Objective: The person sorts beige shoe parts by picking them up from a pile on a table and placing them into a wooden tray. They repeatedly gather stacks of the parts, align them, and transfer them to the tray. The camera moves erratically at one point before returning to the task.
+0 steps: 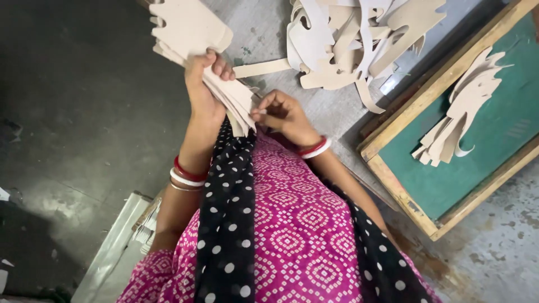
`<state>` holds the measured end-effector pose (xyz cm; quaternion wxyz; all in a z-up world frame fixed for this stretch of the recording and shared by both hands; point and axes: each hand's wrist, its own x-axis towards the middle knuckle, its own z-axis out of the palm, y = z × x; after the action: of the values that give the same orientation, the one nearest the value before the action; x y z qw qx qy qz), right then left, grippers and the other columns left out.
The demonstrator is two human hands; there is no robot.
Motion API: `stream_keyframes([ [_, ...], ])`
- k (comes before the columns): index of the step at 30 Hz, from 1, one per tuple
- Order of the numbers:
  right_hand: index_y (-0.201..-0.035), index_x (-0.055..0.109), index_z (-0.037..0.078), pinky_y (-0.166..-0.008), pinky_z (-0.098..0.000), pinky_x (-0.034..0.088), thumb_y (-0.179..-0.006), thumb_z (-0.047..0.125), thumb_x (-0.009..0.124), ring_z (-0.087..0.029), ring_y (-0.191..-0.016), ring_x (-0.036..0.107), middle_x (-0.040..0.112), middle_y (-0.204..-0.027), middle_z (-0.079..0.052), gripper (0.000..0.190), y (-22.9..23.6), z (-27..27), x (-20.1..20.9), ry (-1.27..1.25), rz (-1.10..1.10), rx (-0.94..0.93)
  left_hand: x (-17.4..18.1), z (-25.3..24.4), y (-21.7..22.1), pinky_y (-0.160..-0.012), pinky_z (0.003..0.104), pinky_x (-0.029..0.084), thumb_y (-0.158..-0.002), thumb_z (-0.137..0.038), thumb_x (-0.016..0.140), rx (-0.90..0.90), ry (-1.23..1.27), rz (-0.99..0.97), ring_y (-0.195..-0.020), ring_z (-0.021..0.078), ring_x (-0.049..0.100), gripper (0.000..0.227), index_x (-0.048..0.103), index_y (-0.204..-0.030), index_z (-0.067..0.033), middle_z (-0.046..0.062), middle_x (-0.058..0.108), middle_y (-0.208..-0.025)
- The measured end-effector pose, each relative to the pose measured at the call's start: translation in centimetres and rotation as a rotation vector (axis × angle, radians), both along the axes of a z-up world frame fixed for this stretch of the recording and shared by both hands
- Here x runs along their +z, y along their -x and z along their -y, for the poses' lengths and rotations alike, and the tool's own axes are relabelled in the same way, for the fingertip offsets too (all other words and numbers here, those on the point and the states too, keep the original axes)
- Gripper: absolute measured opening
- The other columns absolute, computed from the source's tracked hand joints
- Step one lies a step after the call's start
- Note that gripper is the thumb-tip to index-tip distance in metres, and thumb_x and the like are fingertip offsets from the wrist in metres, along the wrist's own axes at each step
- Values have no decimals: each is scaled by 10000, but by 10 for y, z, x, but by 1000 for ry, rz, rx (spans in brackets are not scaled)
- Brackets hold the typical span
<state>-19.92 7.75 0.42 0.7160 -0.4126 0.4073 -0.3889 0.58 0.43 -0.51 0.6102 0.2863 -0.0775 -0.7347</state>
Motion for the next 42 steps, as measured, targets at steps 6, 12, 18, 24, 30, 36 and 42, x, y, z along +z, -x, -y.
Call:
stream_keyframes([
  [6, -1289, 570, -3, -943, -478, 463, -925, 246, 888, -343, -1087, 584, 652, -1110, -170, 544, 64, 67, -9, 772, -1442, -418, 11, -2, -25, -681, 348, 459, -899, -155, 659, 63, 78, 115, -691, 190, 492, 164, 557, -932, -31, 49, 481, -755],
  [12, -1345, 584, 82, -901, -503, 470, -793, 176, 869, -301, -1029, 625, 690, -1079, -87, 628, 74, 90, 12, 863, -1671, -340, 21, -3, -27, -633, 333, 498, -924, -95, 702, 74, 123, 229, -669, 180, 553, 163, 605, -980, 23, 71, 546, -746],
  [18, -1380, 705, 115, -726, -226, 428, -1026, -31, 770, -82, -804, 508, 644, -1071, 23, 389, 140, 77, 41, 609, -815, -508, 25, -8, -33, -643, 334, 525, -939, -76, 725, 90, 209, 398, -687, 175, 600, 163, 632, -995, 46, 81, 609, -775],
  [24, -1228, 799, 10, -641, -173, 300, -1182, -44, 627, -52, -725, 417, 617, -910, 28, 186, 198, 24, 120, 547, -682, -649, 17, -6, -48, -624, 336, 524, -928, -103, 744, 111, 178, 405, -663, 181, 594, 185, 644, -990, 39, 82, 598, -750],
  [30, -1367, 683, 43, -678, -207, 408, -865, -117, 579, -50, -791, 495, 566, -892, 60, 537, 140, -27, 91, 106, -730, -263, 2, -2, -51, -699, 366, 538, -966, -94, 717, 59, 115, 220, -759, 202, 586, 185, 592, -1010, 35, 95, 564, -821],
  [36, -1332, 641, 16, -984, -251, 536, -1000, -106, 591, -102, -1123, 637, 680, -1248, -20, 357, 147, -89, 111, 178, -583, -716, 6, 6, -40, -687, 348, 510, -1023, -133, 706, -36, 165, 296, -726, 211, 567, 185, 593, -1069, 7, 97, 554, -851],
  [42, -1638, 383, 80, -776, -272, 475, -1232, 31, 612, -130, -897, 570, 634, -1170, -44, 469, 270, -158, 122, 239, -200, -1294, 18, 2, -23, -725, 337, 481, -1057, -171, 704, -61, 167, 308, -735, 199, 538, 199, 567, -1068, -26, 91, 535, -793],
])
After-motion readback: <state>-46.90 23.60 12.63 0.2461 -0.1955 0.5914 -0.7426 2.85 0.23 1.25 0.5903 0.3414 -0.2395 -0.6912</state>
